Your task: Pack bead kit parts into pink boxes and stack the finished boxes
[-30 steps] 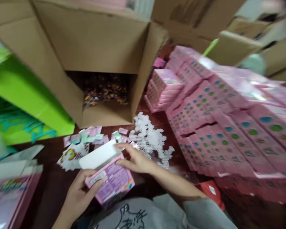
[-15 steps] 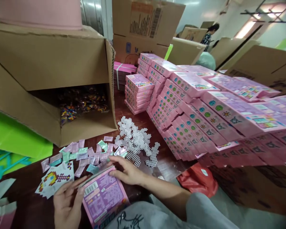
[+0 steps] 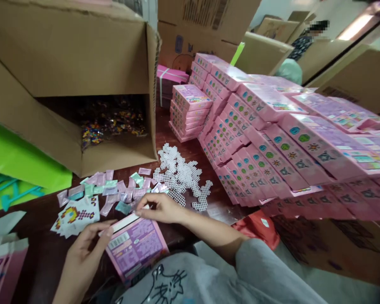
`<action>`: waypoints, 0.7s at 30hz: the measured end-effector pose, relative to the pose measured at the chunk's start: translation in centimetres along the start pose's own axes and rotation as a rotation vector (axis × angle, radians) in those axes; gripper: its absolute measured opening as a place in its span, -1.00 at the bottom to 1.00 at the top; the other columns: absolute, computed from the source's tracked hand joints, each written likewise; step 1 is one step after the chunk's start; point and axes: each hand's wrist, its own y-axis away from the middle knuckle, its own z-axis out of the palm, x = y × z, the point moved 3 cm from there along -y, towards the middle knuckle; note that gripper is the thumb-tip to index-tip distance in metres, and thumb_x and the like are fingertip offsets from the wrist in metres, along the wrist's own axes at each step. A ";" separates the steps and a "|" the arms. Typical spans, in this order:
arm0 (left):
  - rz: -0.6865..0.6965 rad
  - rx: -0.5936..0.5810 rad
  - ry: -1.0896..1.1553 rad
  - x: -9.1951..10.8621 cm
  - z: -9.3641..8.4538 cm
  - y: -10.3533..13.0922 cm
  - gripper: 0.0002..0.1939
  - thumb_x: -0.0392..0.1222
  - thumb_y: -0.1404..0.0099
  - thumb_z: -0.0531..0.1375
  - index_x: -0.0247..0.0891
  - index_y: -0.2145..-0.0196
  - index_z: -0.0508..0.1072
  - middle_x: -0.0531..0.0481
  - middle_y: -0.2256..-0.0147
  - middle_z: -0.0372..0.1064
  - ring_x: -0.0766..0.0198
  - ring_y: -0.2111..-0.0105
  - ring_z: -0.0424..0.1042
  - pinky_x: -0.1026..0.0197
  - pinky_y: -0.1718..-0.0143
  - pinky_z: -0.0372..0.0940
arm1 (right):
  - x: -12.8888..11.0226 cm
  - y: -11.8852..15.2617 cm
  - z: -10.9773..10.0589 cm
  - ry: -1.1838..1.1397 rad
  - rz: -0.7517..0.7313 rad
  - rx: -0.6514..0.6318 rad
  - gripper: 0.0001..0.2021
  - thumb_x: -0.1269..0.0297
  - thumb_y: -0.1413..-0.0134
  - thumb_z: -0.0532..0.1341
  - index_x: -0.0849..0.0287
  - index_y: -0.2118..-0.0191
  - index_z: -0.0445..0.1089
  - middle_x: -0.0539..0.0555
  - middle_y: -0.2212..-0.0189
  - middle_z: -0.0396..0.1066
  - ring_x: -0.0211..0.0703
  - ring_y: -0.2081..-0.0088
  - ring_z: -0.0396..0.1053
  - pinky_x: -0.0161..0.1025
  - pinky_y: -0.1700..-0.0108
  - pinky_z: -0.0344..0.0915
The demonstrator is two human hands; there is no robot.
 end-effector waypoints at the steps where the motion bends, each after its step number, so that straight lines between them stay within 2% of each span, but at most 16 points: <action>1: 0.038 -0.024 -0.012 0.2 0.1 0.1 -0.42 0.45 -0.24 0.48 -0.15 0.20 0.68 -0.15 -0.01 0.75 -0.09 -0.02 0.74 0.11 0.04 0.69 | 0.0 0.3 -0.1 0.000 -0.003 -0.023 -0.71 -0.04 -0.37 0.44 0.09 0.12 0.61 0.07 0.11 0.68 -0.12 0.09 0.63 -0.05 -0.10 0.56; 3: 0.111 -0.063 -0.012 0.2 0.3 0.4 -0.44 0.40 -0.28 0.48 -0.15 0.11 0.69 -0.19 -0.07 0.74 -0.10 -0.07 0.74 0.04 -0.05 0.69 | 0.0 1.4 -0.5 0.038 -0.035 -0.056 -0.74 -0.01 -0.40 0.44 0.05 0.05 0.63 0.10 0.00 0.68 -0.08 -0.05 0.64 0.02 -0.22 0.55; 5: 0.179 -0.056 0.008 0.0 0.6 0.7 -0.49 0.31 -0.31 0.50 -0.15 0.05 0.67 -0.21 -0.07 0.74 -0.07 -0.04 0.76 0.01 -0.04 0.70 | 0.1 2.6 -0.9 0.106 -0.088 -0.053 -0.75 0.05 -0.42 0.44 0.02 -0.08 0.63 0.15 -0.16 0.62 -0.03 -0.25 0.57 0.09 -0.36 0.49; 7: 0.244 -0.025 0.016 -0.2 0.9 1.0 -0.58 0.22 -0.36 0.49 -0.17 0.13 0.65 -0.21 -0.02 0.75 -0.03 0.01 0.77 0.01 -0.02 0.70 | 0.3 3.3 -1.3 0.151 -0.123 -0.043 -0.74 0.12 -0.44 0.43 0.01 -0.14 0.59 0.18 -0.23 0.57 -0.02 -0.35 0.50 0.13 -0.42 0.46; 9: 0.307 -0.009 0.001 0.3 1.7 1.0 -0.65 0.15 -0.42 0.46 -0.19 0.24 0.63 -0.20 0.01 0.76 -0.01 0.02 0.78 0.02 -0.03 0.70 | 0.1 3.2 -1.5 0.166 -0.146 -0.036 -0.80 0.17 -0.49 0.39 0.00 -0.13 0.58 0.17 -0.21 0.58 -0.03 -0.35 0.50 0.16 -0.42 0.47; 12: 0.421 0.037 -0.026 2.8 3.0 0.6 -0.75 0.02 -0.50 0.42 -0.19 0.26 0.61 -0.17 -0.06 0.74 0.02 -0.05 0.76 -0.02 -0.14 0.68 | -1.7 1.5 -2.4 0.216 -0.230 -0.017 -0.84 0.20 -0.53 0.35 -0.03 -0.11 0.59 0.14 -0.18 0.61 -0.04 -0.37 0.49 0.16 -0.42 0.50; 14: 0.508 0.087 -0.046 5.2 3.5 0.0 -0.85 -0.05 -0.55 0.37 -0.17 0.15 0.63 -0.17 -0.24 0.65 -0.01 -0.17 0.71 -0.12 -0.26 0.63 | -4.4 -0.2 -4.6 0.316 -0.310 0.034 -0.78 0.21 -0.56 0.30 -0.07 -0.18 0.61 0.11 -0.21 0.63 -0.07 -0.38 0.51 0.10 -0.42 0.52; 16: 0.579 0.164 -0.090 7.1 3.0 -0.6 -0.80 -0.07 -0.55 0.35 -0.11 -0.07 0.62 -0.16 -0.42 0.48 -0.07 -0.33 0.60 -0.23 -0.38 0.54 | -8.5 -2.0 -9.4 0.471 -0.433 0.224 -0.69 0.25 -0.57 0.29 -0.12 -0.29 0.61 0.06 -0.28 0.62 -0.11 -0.36 0.55 0.00 -0.42 0.51; 18: 0.626 0.285 -0.202 7.8 1.0 -0.9 -0.59 -0.02 -0.47 0.40 0.00 -0.22 0.57 -0.12 -0.47 0.40 -0.17 -0.43 0.48 -0.38 -0.47 0.44 | -13.7 -3.6 -16.8 0.618 -0.618 0.611 -0.61 0.31 -0.53 0.33 -0.08 -0.35 0.61 0.04 -0.32 0.59 -0.11 -0.36 0.56 -0.10 -0.47 0.41; 19: 0.634 0.361 -0.278 7.5 -0.5 -0.8 -0.52 0.03 -0.41 0.43 0.05 -0.25 0.55 -0.10 -0.46 0.42 -0.23 -0.44 0.45 -0.47 -0.49 0.38 | -16.3 -4.4 -20.9 0.662 -0.675 0.818 -0.60 0.32 -0.53 0.31 -0.02 -0.36 0.60 0.04 -0.35 0.56 -0.09 -0.42 0.49 -0.11 -0.52 0.29; 20: 0.627 0.439 -0.369 6.9 -2.2 -0.7 -0.48 0.08 -0.36 0.46 0.11 -0.23 0.56 -0.08 -0.42 0.45 -0.30 -0.44 0.44 -0.57 -0.50 0.33 | -18.6 -5.3 -24.9 0.639 -0.769 0.972 -0.61 0.32 -0.51 0.29 0.10 -0.33 0.62 0.05 -0.35 0.55 -0.01 -0.49 0.41 -0.08 -0.55 0.17; 21: 0.589 0.508 -0.461 5.9 -4.2 -0.6 -0.47 0.14 -0.32 0.45 0.16 -0.22 0.56 -0.08 -0.40 0.46 -0.38 -0.43 0.43 -0.67 -0.50 0.27 | -20.5 -6.4 -28.3 0.554 -0.868 1.019 -0.68 0.33 -0.46 0.29 0.25 -0.16 0.72 0.07 -0.20 0.65 0.05 -0.46 0.44 -0.04 -0.51 0.15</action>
